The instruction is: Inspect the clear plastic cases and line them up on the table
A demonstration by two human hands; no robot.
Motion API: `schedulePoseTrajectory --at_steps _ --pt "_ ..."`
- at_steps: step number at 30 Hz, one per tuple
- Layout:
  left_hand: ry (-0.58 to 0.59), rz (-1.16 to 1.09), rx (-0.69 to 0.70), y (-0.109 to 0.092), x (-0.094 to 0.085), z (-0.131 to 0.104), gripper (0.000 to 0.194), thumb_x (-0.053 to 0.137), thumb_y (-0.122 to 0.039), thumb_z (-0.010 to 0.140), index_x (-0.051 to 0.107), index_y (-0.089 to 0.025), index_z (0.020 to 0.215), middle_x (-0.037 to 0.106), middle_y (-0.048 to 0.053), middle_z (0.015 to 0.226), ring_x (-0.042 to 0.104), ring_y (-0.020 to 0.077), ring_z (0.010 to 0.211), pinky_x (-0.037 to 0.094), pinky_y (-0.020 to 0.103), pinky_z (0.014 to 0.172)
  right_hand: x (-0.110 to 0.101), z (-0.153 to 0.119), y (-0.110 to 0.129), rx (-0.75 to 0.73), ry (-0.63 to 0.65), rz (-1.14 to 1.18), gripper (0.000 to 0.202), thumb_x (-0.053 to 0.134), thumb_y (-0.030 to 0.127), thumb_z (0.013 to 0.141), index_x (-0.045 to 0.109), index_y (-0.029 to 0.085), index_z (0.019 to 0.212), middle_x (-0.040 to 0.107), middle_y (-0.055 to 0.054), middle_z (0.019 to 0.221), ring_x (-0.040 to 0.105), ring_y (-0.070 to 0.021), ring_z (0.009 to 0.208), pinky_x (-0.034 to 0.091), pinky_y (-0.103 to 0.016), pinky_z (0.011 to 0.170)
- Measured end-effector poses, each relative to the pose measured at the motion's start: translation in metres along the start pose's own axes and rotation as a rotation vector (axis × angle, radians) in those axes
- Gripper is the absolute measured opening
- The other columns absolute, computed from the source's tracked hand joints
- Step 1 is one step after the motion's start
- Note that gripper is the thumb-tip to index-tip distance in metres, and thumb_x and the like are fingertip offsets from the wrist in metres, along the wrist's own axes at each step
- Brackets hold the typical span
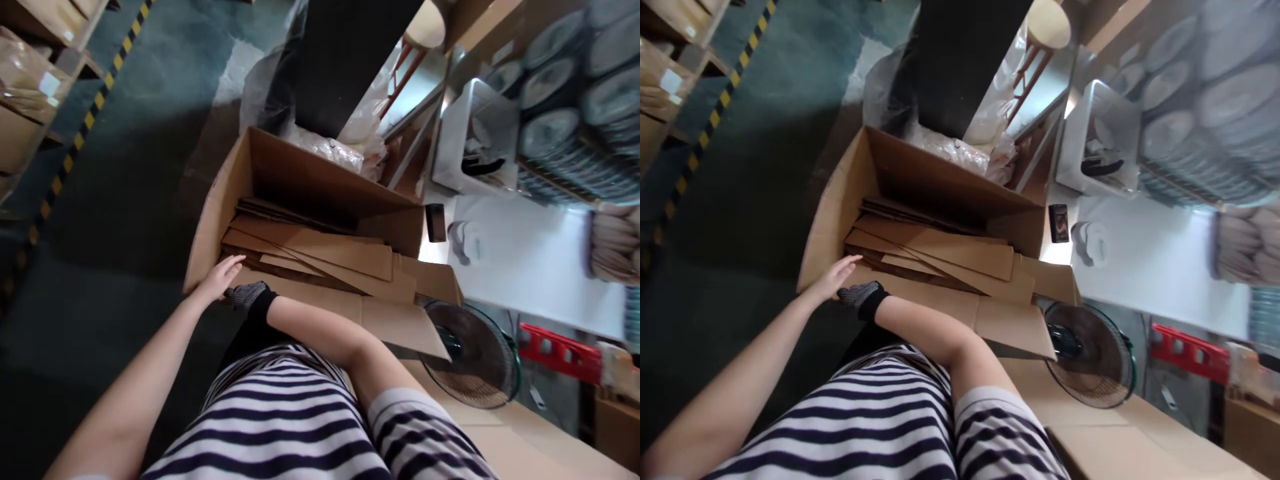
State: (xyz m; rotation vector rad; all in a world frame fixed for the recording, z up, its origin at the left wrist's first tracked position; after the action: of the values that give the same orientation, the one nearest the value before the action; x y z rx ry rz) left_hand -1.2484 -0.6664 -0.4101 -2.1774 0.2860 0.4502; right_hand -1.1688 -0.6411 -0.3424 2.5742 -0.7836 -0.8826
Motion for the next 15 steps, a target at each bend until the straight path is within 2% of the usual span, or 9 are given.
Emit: schedulePoseTrajectory --at_steps 1,3,4,5,8,9,11,13,15 --pt "0.126 0.113 -0.030 0.006 0.013 0.004 0.058 0.034 -0.049 0.097 0.058 -0.020 0.140 0.056 0.011 0.151 0.047 0.0274 0.143 0.034 0.044 0.120 -0.007 -0.006 -0.011 -0.008 -0.003 0.011 0.046 0.053 0.048 0.098 0.054 0.030 0.140 0.071 -0.001 0.130 0.069 -0.0197 0.110 0.054 -0.030 0.084" --pt "0.342 0.299 -0.087 0.020 0.034 0.004 0.051 0.046 -0.045 0.091 0.066 -0.023 0.132 0.064 0.012 0.141 0.055 0.0325 0.135 0.037 0.049 0.116 -0.030 -0.034 -0.058 0.044 -0.056 0.016 0.051 0.059 0.051 0.093 0.056 0.030 0.140 0.068 -0.003 0.135 0.066 -0.0229 0.117 0.053 -0.033 0.092" --pt "0.419 0.350 -0.102 0.025 0.041 0.003 0.047 0.053 -0.045 0.087 0.071 -0.024 0.124 0.069 0.013 0.133 0.060 0.0352 0.130 0.041 0.051 0.112 -0.042 -0.054 -0.091 0.096 -0.097 0.011 0.054 0.060 0.049 0.092 0.053 0.030 0.143 0.064 -0.004 0.140 0.062 -0.0241 0.123 0.051 -0.034 0.097" --pt "0.467 0.370 -0.107 0.027 0.045 0.003 0.043 0.059 -0.045 0.082 0.075 -0.025 0.117 0.072 0.013 0.127 0.063 0.0368 0.125 0.044 0.050 0.109 -0.059 -0.080 -0.133 0.233 -0.205 -0.007 0.055 0.061 0.049 0.091 0.053 0.034 0.144 0.062 -0.002 0.142 0.059 -0.0231 0.126 0.047 -0.034 0.103" --pt "0.497 0.370 -0.068 0.019 0.047 0.024 0.049 0.059 -0.049 0.082 0.073 -0.025 0.123 0.068 0.011 0.135 0.062 0.0339 0.128 0.045 0.043 0.109 -0.074 -0.158 -0.257 0.578 -0.313 -0.030 0.059 0.057 0.038 0.094 0.049 0.018 0.149 0.051 -0.017 0.152 0.048 -0.0352 0.137 0.038 -0.049 0.112" --pt "0.459 0.366 -0.025 0.009 0.043 0.039 0.054 0.056 -0.050 0.085 0.069 -0.023 0.130 0.064 0.011 0.141 0.059 0.0322 0.133 0.043 0.041 0.112 -0.071 -0.180 -0.293 0.685 -0.338 -0.031 0.064 0.053 0.038 0.096 0.041 0.012 0.154 0.043 -0.023 0.156 0.042 -0.0410 0.141 0.033 -0.058 0.112" --pt "0.328 0.362 0.078 -0.017 0.033 0.083 0.058 0.049 -0.049 0.090 0.061 -0.020 0.139 0.058 0.011 0.148 0.052 0.0305 0.139 0.036 0.041 0.118 -0.043 -0.212 -0.354 0.945 -0.277 0.042 0.063 0.045 0.044 0.100 0.041 0.013 0.154 0.044 -0.025 0.155 0.043 -0.0416 0.140 0.033 -0.060 0.110" --pt "0.203 0.378 0.160 -0.043 0.026 0.135 0.057 0.047 -0.045 0.093 0.058 -0.017 0.142 0.056 0.013 0.149 0.049 0.0310 0.142 0.033 0.042 0.120 -0.001 -0.221 -0.384 1.055 -0.164 0.146 0.056 0.044 0.048 0.101 0.061 0.011 0.139 0.059 -0.026 0.139 0.058 -0.0403 0.126 0.043 -0.056 0.102" --pt "0.141 0.430 0.186 -0.061 0.026 0.186 0.057 0.048 -0.040 0.093 0.055 -0.015 0.144 0.050 0.015 0.154 0.040 0.0330 0.148 0.030 0.046 0.122 0.034 -0.215 -0.389 1.072 -0.105 0.220 0.054 0.042 0.050 0.101 0.071 0.011 0.125 0.068 -0.025 0.125 0.066 -0.0377 0.113 0.048 -0.051 0.094"
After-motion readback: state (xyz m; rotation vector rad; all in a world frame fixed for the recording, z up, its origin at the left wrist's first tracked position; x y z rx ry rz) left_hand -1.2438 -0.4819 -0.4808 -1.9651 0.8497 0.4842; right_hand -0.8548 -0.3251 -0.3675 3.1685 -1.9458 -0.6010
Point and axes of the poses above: each hand's wrist, its own z-axis towards the middle knuckle, its own x-axis out of the palm, y = z × x, the point moved 8 cm from there along z, towards the middle knuckle
